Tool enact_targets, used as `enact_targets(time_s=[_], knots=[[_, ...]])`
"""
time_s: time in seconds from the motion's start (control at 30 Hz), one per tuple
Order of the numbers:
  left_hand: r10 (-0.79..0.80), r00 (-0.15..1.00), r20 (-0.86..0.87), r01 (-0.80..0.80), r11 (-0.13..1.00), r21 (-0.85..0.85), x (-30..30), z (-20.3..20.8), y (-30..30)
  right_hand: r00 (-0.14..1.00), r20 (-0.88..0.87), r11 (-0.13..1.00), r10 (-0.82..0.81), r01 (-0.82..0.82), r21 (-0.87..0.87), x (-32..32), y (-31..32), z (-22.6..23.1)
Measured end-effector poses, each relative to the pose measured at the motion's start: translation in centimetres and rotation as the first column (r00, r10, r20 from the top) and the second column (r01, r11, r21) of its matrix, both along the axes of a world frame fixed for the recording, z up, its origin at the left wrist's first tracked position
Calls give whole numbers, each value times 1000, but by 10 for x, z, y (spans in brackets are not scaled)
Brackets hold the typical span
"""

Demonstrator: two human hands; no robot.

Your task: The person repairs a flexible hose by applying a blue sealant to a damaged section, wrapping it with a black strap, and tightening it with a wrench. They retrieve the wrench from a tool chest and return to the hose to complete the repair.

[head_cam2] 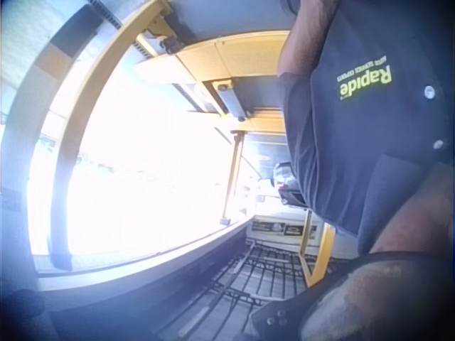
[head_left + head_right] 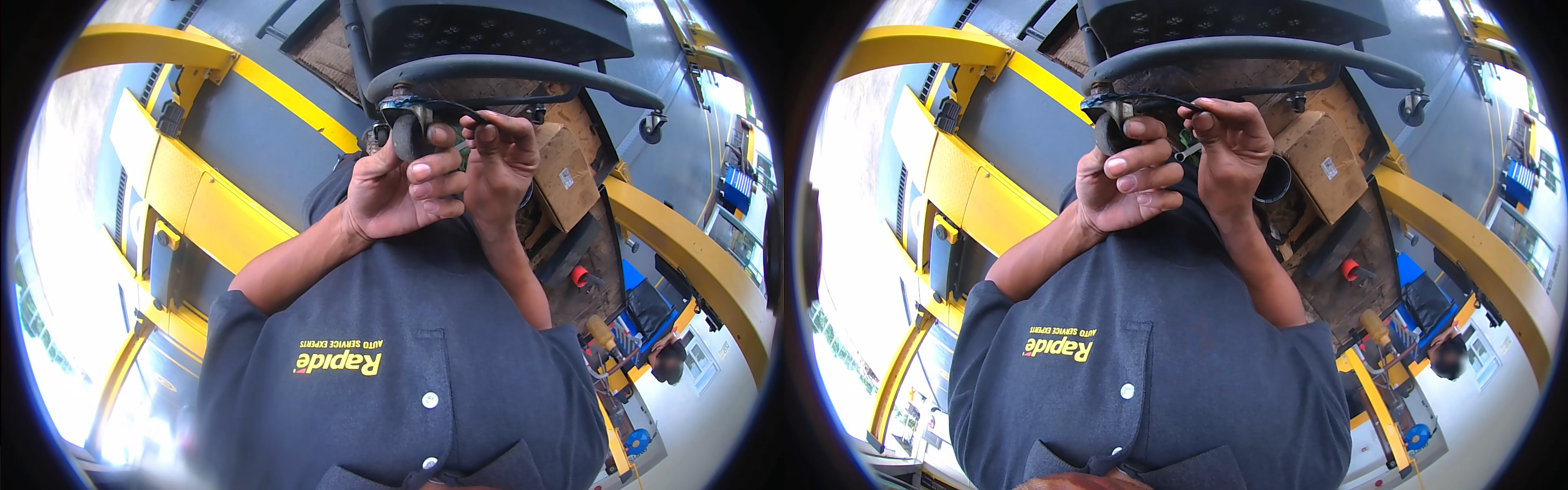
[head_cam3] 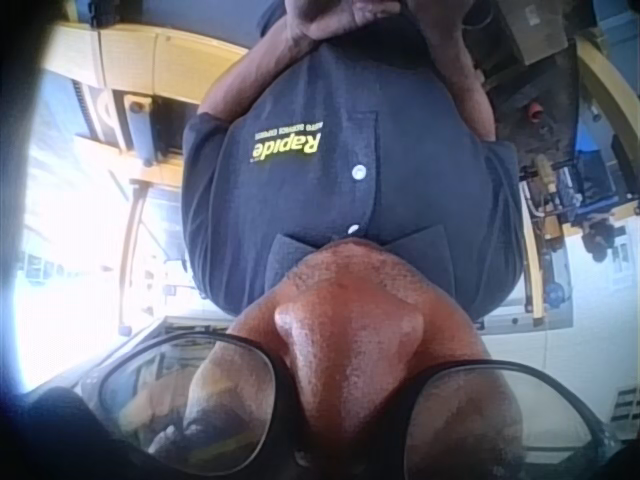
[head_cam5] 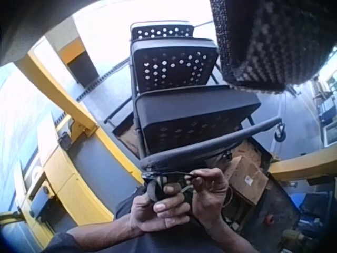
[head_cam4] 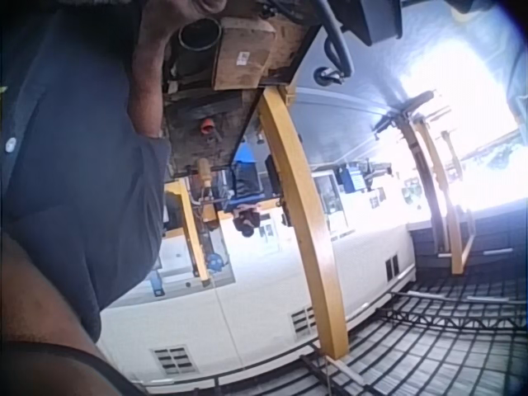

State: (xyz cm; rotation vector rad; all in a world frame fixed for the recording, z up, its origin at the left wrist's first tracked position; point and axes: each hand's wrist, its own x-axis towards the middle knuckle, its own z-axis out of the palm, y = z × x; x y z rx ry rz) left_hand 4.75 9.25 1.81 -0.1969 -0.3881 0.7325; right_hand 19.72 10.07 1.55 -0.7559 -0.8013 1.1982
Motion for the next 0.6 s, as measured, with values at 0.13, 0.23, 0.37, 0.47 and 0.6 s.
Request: enact_targets(time_s=[0.13, 0.23, 0.37, 0.47, 0.6], knots=[[9, 1000, -2, -9, 1000, -4, 0, 1, 0, 999, 14, 999, -42, 42, 0, -3, 2, 21], [-1, 1000, -7, 1, 1000, -15, -1, 2, 0, 998, 53, 998, -46, 47, -30, -5, 2, 29], [56, 997, 56, -57, 998, 12, 2, -6, -4, 997, 64, 998, -45, 49, -50, -7, -2, 33], [58, 996, 70, -60, 998, 13, 3, -8, -4, 993, 100, 997, -55, 59, -42, -6, -3, 36], [59, 996, 62, -61, 998, 18, 2, -7, -3, 984, 149, 995, -100, 103, -10, -7, -4, 37]])
